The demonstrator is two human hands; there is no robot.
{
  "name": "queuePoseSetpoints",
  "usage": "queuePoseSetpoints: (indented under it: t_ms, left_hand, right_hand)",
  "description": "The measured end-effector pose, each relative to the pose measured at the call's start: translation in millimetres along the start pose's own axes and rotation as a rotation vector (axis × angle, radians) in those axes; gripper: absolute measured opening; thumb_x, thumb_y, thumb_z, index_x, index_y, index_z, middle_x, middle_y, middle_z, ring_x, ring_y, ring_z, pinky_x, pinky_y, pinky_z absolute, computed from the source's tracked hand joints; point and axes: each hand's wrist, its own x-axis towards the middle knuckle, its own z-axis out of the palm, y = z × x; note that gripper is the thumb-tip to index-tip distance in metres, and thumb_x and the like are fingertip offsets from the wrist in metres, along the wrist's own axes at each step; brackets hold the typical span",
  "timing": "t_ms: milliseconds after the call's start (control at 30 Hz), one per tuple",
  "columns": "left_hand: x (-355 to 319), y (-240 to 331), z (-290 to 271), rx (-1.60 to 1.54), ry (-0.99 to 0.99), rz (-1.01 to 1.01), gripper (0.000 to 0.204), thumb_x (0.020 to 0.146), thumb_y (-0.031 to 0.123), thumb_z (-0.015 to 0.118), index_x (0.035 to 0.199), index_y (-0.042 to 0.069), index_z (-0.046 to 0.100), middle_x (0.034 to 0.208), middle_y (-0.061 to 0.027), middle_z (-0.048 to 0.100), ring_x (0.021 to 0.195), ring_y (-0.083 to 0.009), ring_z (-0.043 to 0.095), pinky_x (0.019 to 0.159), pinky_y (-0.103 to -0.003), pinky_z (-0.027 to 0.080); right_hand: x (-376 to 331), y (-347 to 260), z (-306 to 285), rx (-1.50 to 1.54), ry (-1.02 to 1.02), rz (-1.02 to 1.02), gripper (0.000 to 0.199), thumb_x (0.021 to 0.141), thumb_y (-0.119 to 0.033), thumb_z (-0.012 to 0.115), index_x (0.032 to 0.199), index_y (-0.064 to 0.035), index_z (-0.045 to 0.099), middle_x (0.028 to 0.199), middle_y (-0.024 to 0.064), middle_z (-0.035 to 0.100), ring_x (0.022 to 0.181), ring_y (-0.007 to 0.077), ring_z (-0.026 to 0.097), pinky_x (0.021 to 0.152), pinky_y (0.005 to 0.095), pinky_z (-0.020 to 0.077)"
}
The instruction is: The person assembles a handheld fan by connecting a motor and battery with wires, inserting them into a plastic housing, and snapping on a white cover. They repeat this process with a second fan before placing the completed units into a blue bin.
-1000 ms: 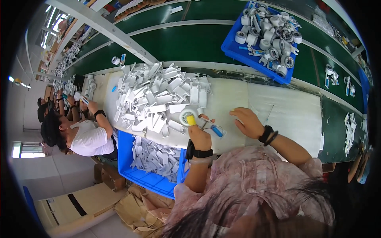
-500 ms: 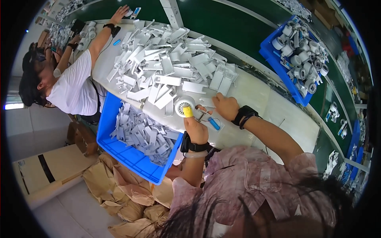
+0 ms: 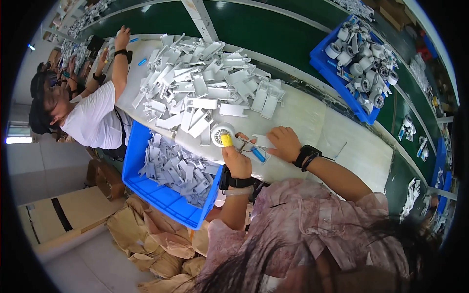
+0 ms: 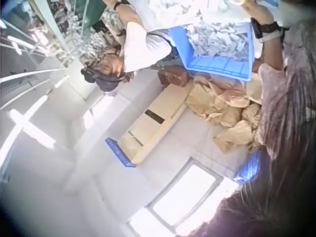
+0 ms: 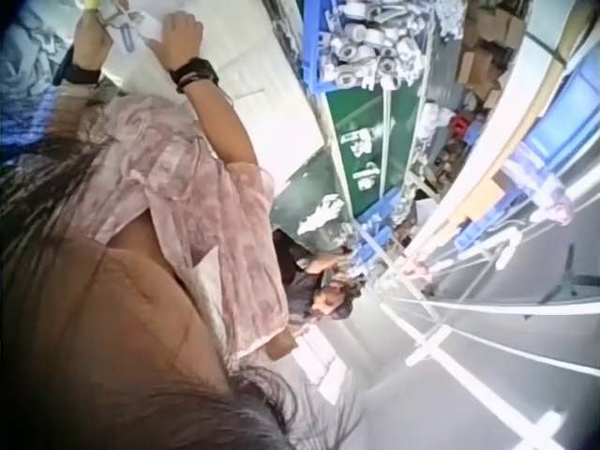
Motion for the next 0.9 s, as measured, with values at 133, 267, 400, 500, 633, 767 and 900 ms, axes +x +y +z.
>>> queuePoseSetpoints:
  t_ms: [133,267,400,500,633,767,900]
  left_hand:
    - [-5,5,-3,0.034,-0.006,0.051,0.036,0.100,0.038,0.043,0.113,0.006,0.054,0.095,-0.0068,0.059,0.087,-0.0202,0.058,0.080,-0.046,0.053]
    - [-12,9,2,0.063,0.027,0.060,0.037,0.100,0.039,0.043,0.115,0.005,0.051,0.091,-0.0077,0.058,0.082,-0.0184,0.059,0.076,-0.042,0.055]
    - [-14,-1,12,0.089,0.019,0.062,0.037,0.100,0.040,0.045,0.112,0.006,0.054,0.090,-0.0061,0.059,0.082,-0.0180,0.059,0.078,-0.042,0.054]
    - [-12,-10,18,0.054,-0.002,0.039,0.032,0.100,0.035,0.044,0.114,0.006,0.048,0.090,-0.0067,0.058,0.079,-0.0172,0.059,0.076,-0.040,0.055]
    - [-13,-24,35,0.042,-0.055,0.020,0.030,0.101,0.030,0.045,0.119,0.006,0.045,0.091,-0.0073,0.058,0.078,-0.0163,0.058,0.069,-0.035,0.054]
    - [-16,-30,47,0.024,-0.067,-0.007,0.028,0.101,0.029,0.045,0.119,0.007,0.045,0.092,-0.0076,0.059,0.078,-0.0170,0.059,0.067,-0.033,0.052]
    - [-26,-26,61,0.002,-0.086,-0.051,0.030,0.101,0.030,0.047,0.121,0.008,0.044,0.096,-0.0075,0.058,0.081,-0.0171,0.059,0.070,-0.035,0.054]
  right_hand:
    - [1,-1,9,-0.051,-0.049,-0.067,0.050,0.067,-0.031,0.078,0.109,-0.0092,0.061,0.104,0.0067,0.058,0.099,0.0240,0.053,0.084,0.0376,0.0407]
    - [-5,-2,-8,-0.002,-0.111,0.075,0.043,0.070,-0.026,0.076,0.107,-0.0087,0.063,0.101,0.0085,0.059,0.098,0.0262,0.054,0.083,0.0392,0.0429]
    - [-24,-7,-50,0.515,-0.127,0.444,0.042,0.074,-0.018,0.076,0.110,-0.0041,0.062,0.098,0.0102,0.060,0.089,0.0242,0.058,0.082,0.0349,0.0482]
    - [-38,-30,-85,0.784,0.094,0.337,0.047,0.070,-0.014,0.080,0.112,-0.0038,0.062,0.096,0.0118,0.060,0.083,0.0252,0.058,0.075,0.0320,0.0492]
    - [-46,-44,-102,0.547,0.179,0.260,0.047,0.070,-0.018,0.081,0.111,-0.0051,0.062,0.098,0.0115,0.061,0.086,0.0280,0.059,0.077,0.0346,0.0494]
    - [-48,-41,-99,0.493,0.224,0.253,0.047,0.070,-0.019,0.081,0.111,-0.0057,0.062,0.098,0.0122,0.061,0.089,0.0300,0.060,0.077,0.0363,0.0496]
    - [-48,-42,-98,0.497,0.261,0.224,0.048,0.068,-0.018,0.083,0.110,-0.0041,0.064,0.095,0.0112,0.063,0.081,0.0249,0.061,0.072,0.0326,0.0507]
